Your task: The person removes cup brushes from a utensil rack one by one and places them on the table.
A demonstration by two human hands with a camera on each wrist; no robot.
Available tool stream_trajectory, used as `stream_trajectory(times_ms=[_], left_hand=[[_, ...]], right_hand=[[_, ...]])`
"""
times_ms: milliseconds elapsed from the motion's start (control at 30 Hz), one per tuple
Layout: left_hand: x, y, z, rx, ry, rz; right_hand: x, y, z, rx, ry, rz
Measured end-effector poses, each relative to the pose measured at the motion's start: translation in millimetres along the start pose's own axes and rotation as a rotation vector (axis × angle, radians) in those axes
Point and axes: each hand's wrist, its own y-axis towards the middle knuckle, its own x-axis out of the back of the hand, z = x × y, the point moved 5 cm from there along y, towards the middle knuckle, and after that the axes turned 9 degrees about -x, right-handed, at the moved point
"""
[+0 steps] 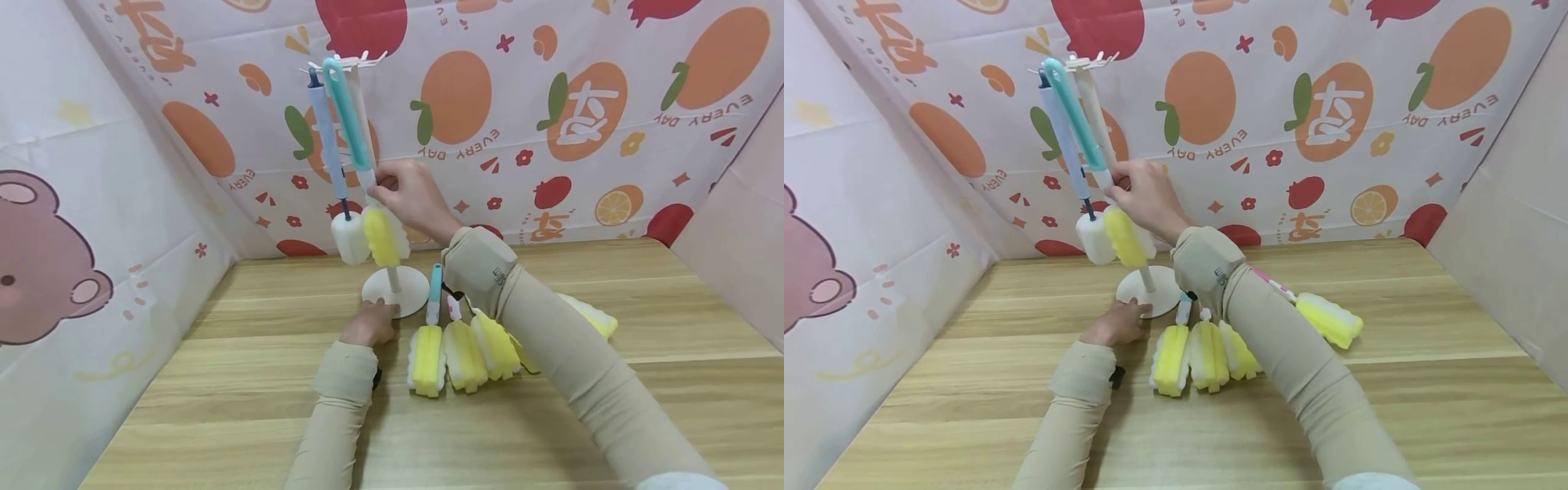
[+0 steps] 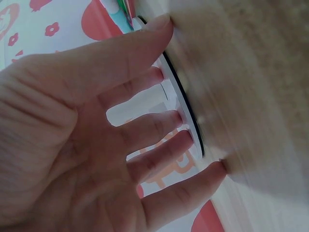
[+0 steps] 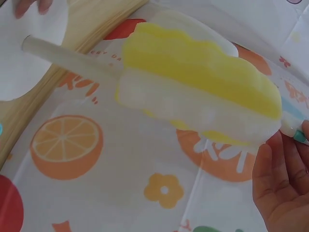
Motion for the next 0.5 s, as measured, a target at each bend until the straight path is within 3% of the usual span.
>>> stream_trajectory(times_ms=[500], left_hand=[[0.6, 1.5, -0.4, -0.045, 0.019, -0.003]], right_hand=[[26, -13.8, -35, -0.043, 0.005, -0.012]])
